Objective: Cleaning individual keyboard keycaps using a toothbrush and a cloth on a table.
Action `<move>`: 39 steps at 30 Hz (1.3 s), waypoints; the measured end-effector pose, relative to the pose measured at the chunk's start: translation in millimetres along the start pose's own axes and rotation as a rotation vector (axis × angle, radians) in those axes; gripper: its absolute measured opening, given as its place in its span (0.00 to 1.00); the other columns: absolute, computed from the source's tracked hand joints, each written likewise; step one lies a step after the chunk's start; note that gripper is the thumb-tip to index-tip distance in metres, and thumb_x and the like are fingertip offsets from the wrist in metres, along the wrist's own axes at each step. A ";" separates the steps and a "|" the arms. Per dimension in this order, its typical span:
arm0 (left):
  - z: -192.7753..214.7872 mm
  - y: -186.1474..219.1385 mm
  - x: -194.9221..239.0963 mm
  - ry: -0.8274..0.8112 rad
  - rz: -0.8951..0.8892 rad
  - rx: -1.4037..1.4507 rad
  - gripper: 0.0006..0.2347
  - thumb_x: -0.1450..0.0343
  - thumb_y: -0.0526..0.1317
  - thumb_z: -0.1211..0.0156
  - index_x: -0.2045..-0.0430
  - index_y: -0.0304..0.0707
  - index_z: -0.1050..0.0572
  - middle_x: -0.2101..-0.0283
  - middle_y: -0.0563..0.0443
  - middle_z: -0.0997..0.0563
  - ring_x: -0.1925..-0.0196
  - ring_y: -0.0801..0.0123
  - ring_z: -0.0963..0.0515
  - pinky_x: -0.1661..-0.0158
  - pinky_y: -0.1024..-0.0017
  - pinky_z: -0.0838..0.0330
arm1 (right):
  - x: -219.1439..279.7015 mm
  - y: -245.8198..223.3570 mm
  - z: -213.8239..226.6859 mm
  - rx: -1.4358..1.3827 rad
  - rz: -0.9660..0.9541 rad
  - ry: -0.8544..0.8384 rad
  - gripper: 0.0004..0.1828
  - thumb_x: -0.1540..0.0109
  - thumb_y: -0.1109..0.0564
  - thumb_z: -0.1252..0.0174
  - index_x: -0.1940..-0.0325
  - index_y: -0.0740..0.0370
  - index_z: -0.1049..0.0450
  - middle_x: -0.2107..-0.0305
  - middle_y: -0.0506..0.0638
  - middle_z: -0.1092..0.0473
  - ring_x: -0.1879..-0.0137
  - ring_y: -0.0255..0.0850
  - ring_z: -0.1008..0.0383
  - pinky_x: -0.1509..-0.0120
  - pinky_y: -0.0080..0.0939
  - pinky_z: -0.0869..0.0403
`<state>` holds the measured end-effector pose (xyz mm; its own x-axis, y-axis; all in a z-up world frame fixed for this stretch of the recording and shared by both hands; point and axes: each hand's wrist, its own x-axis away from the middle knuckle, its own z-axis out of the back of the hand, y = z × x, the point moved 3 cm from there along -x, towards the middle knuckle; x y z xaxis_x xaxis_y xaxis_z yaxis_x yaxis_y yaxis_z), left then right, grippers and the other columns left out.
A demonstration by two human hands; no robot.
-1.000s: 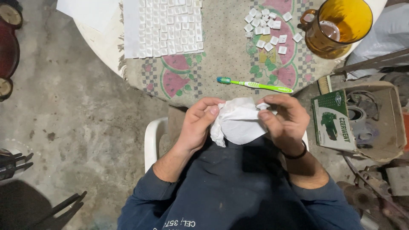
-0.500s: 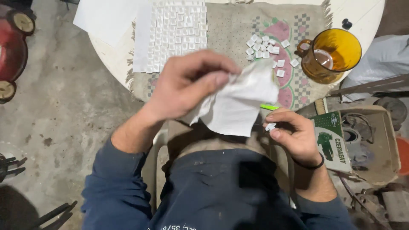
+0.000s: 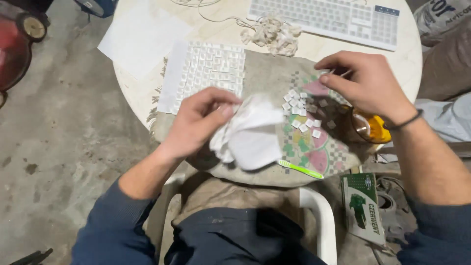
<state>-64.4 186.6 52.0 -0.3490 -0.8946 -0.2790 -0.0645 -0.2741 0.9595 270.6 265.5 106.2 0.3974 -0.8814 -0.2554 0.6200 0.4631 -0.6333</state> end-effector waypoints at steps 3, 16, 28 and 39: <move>39.5 7.7 45.3 0.075 0.072 -0.027 0.10 0.24 0.36 0.39 0.52 0.30 0.22 0.58 0.51 0.17 0.59 0.76 0.21 0.58 0.77 0.26 | -62.2 39.1 -35.8 0.090 0.016 -0.167 0.15 0.36 0.54 0.37 0.47 0.60 0.20 0.62 0.52 0.21 0.58 0.38 0.20 0.52 0.38 0.23; 229.2 32.9 59.3 0.276 0.056 -0.151 0.06 0.20 0.31 0.39 0.53 0.26 0.23 0.58 0.49 0.18 0.59 0.80 0.21 0.56 0.80 0.27 | -154.9 30.9 -116.2 0.229 0.055 -0.289 0.15 0.37 0.52 0.35 0.47 0.57 0.20 0.59 0.53 0.21 0.54 0.45 0.20 0.47 0.45 0.24; 79.9 -64.5 182.7 -0.149 0.106 0.211 0.04 0.24 0.34 0.37 0.64 0.30 0.18 0.61 0.45 0.14 0.58 0.62 0.14 0.57 0.67 0.21 | -209.5 -92.2 -241.1 0.086 0.328 -0.628 0.15 0.38 0.50 0.36 0.50 0.57 0.21 0.64 0.50 0.21 0.59 0.43 0.20 0.53 0.44 0.23; -49.4 -201.7 198.9 -0.025 0.249 0.341 0.06 0.23 0.35 0.39 0.55 0.36 0.19 0.57 0.50 0.16 0.54 0.70 0.17 0.50 0.70 0.23 | -182.4 -151.0 -293.6 0.271 0.664 -0.939 0.18 0.40 0.40 0.42 0.55 0.51 0.21 0.68 0.45 0.22 0.56 0.43 0.23 0.52 0.48 0.26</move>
<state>-74.6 46.4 -198.9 -0.4157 -0.9087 -0.0397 -0.2795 0.0860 0.9563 -94.1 328.9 34.0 0.9675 -0.0986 0.2330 0.1828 0.9090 -0.3747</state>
